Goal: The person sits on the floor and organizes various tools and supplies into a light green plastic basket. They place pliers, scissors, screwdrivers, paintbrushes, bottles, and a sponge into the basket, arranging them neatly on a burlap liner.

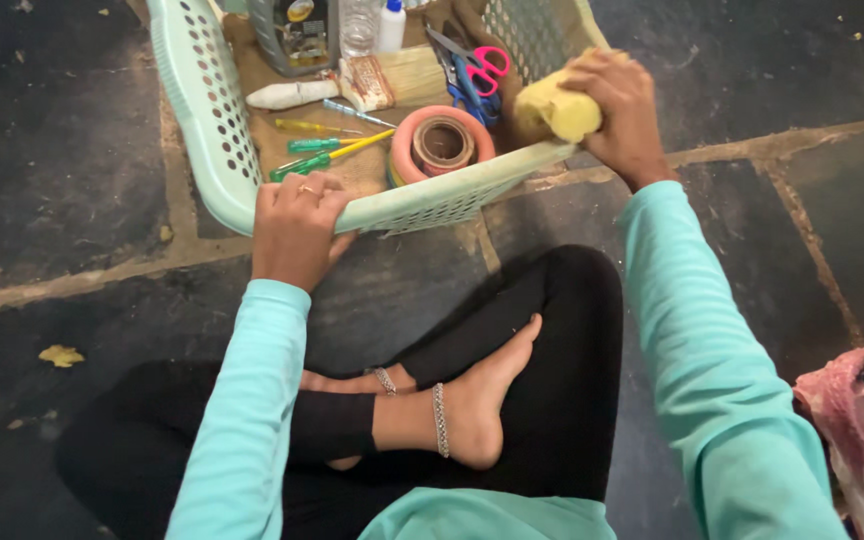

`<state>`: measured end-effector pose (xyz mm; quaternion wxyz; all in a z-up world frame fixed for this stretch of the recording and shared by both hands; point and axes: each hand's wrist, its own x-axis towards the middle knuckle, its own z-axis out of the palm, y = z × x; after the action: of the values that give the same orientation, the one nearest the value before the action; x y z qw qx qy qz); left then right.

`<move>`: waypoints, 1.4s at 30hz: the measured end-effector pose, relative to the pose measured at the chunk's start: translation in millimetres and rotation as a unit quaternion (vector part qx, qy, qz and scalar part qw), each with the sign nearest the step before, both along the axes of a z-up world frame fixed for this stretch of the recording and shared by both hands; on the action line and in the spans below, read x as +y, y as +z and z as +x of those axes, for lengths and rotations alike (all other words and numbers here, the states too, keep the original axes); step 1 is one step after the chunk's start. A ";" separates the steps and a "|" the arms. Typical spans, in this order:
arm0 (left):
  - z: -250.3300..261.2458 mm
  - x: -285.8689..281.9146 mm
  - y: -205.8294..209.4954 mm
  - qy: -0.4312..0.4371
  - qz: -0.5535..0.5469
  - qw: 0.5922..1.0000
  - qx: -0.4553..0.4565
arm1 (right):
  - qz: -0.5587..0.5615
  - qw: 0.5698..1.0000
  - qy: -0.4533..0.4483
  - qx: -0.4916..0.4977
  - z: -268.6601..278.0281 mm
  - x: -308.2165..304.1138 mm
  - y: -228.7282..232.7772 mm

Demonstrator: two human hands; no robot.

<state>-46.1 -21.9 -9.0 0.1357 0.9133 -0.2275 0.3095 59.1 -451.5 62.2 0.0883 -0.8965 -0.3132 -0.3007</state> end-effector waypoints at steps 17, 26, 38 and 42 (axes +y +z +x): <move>16.6 47.0 -23.5 0.017 0.107 0.991 -0.081 | -0.194 0.972 0.054 0.125 -17.1 36.6 13.4; 55.2 171.8 -58.5 0.250 0.147 0.955 -0.055 | -0.039 0.989 0.015 0.142 -112.9 179.1 -30.9; 14.0 35.0 -49.5 0.167 -0.471 0.866 0.015 | 0.117 0.975 -0.102 0.158 -104.9 319.9 -32.5; -19.9 -34.2 -64.6 0.126 -0.661 0.736 0.073 | 0.242 0.916 -0.026 0.319 -79.4 285.1 -48.2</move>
<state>-65.9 -56.1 -73.6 0.6812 0.6338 0.1621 0.3288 -20.3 -166.4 13.9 0.3897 -0.9039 -0.1632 -0.0672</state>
